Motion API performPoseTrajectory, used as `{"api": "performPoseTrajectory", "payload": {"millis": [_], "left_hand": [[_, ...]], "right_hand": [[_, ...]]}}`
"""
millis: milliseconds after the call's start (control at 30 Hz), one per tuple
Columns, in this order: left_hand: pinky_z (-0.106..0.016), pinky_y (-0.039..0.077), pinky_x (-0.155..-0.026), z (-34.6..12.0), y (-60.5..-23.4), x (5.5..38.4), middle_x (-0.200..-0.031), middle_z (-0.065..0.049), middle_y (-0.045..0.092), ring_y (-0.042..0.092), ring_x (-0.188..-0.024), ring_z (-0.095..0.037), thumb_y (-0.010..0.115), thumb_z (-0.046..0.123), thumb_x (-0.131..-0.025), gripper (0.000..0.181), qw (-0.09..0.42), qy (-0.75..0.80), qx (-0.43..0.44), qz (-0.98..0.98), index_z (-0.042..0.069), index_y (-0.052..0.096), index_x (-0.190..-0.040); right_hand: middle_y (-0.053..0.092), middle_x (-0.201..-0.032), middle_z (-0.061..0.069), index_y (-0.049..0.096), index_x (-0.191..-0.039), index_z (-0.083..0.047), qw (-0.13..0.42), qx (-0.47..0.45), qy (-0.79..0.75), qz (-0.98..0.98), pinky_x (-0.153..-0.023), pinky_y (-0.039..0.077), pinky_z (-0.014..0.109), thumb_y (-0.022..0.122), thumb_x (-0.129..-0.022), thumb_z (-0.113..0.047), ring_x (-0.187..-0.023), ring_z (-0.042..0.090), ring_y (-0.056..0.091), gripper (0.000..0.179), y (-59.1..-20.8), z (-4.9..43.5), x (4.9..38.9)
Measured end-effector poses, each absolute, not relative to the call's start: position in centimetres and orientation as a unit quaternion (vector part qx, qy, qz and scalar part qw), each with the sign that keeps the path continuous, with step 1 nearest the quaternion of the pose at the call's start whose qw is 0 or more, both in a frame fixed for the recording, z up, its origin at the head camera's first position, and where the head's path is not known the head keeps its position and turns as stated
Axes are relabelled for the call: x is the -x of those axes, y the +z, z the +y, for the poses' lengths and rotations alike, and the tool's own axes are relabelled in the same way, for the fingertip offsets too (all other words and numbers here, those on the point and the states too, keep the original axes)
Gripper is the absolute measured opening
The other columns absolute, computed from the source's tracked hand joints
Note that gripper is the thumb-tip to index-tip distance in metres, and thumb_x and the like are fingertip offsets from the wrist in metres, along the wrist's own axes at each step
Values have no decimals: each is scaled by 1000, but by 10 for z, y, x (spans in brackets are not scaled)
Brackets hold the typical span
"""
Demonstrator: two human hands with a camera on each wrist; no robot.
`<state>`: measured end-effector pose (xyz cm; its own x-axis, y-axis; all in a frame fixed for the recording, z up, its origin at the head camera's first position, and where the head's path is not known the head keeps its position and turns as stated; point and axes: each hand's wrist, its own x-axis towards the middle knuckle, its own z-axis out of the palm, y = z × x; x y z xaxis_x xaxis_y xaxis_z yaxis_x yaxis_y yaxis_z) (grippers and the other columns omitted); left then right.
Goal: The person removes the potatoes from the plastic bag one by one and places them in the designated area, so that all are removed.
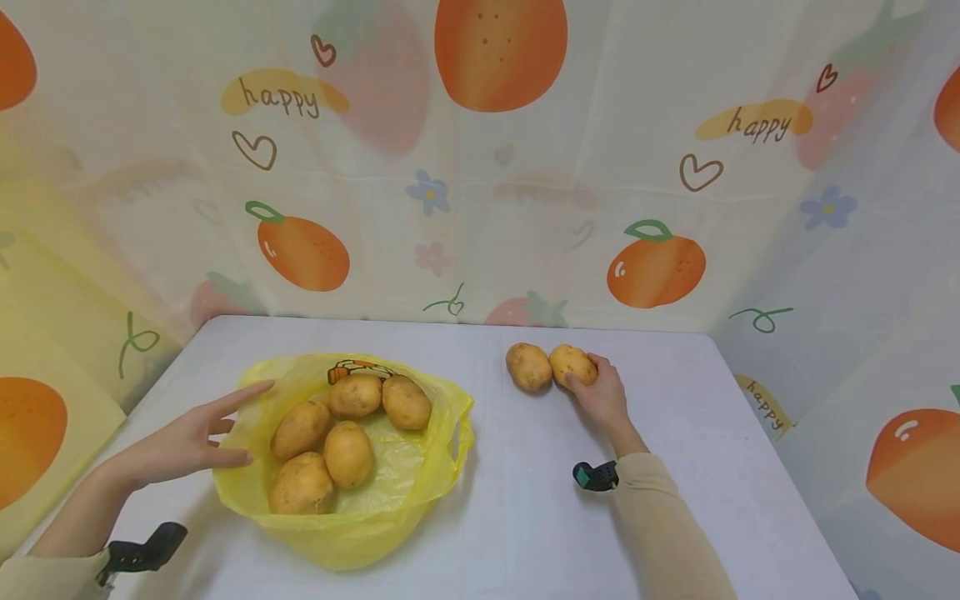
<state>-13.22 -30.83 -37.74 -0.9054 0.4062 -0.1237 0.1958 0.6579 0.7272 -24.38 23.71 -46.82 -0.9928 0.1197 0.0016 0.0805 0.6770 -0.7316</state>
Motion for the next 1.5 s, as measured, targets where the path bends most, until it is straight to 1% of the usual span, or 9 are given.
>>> {"api": "performPoseTrajectory", "payload": {"millis": [267,467,667,800,1033,1300,1500], "left_hand": [[-53,47,-79,-308,-375,133,-148,-23,20,42,-112,-58,72,23,-78,86,147,382,-160,898,23,21,-147],[-48,49,-77,-307,-375,133,-148,-23,20,43,-111,-56,72,23,-78,86,150,384,-161,897,22,21,-147],[-52,47,-79,-307,-377,133,-148,-23,19,39,-112,-60,72,23,-79,85,141,385,-168,896,22,22,-147],[-53,47,-80,-307,-378,132,-149,-22,19,39,-112,-60,72,24,-79,84,138,386,-173,895,22,22,-147],[-59,43,-82,-308,-378,132,-148,-22,21,38,-113,-61,72,24,-79,84,136,381,-175,897,22,22,-147],[-59,43,-83,-308,-379,132,-149,-23,18,36,-114,-62,72,23,-79,85,140,389,-176,893,20,21,-147],[-59,43,-83,-307,-379,132,-148,-24,19,38,-113,-61,72,22,-79,84,135,388,-177,894,19,22,-147]], "right_hand": [[38,-133,30,32,-136,7,41,31,396,-917,-103,29,51,56,-89,-23,-123,42,36,61,-469,237,244],[37,-133,29,30,-138,5,33,30,390,-920,-103,29,51,56,-90,-25,-123,41,36,63,-471,238,244],[37,-135,28,29,-139,5,29,30,384,-922,-103,28,52,56,-90,-25,-124,41,35,64,-472,240,244],[36,-134,30,28,-139,5,30,24,377,-926,-102,29,53,56,-89,-25,-123,42,36,65,-471,239,244],[41,-128,32,32,-137,6,47,13,377,-925,-99,31,54,60,-84,-21,-118,44,40,66,-470,237,242],[41,-125,32,31,-137,6,50,28,369,-928,-97,34,53,62,-84,-23,-113,42,42,67,-471,236,243],[40,-127,30,30,-138,4,44,45,368,-928,-97,34,52,62,-85,-25,-114,40,42,68,-470,233,243]]}}
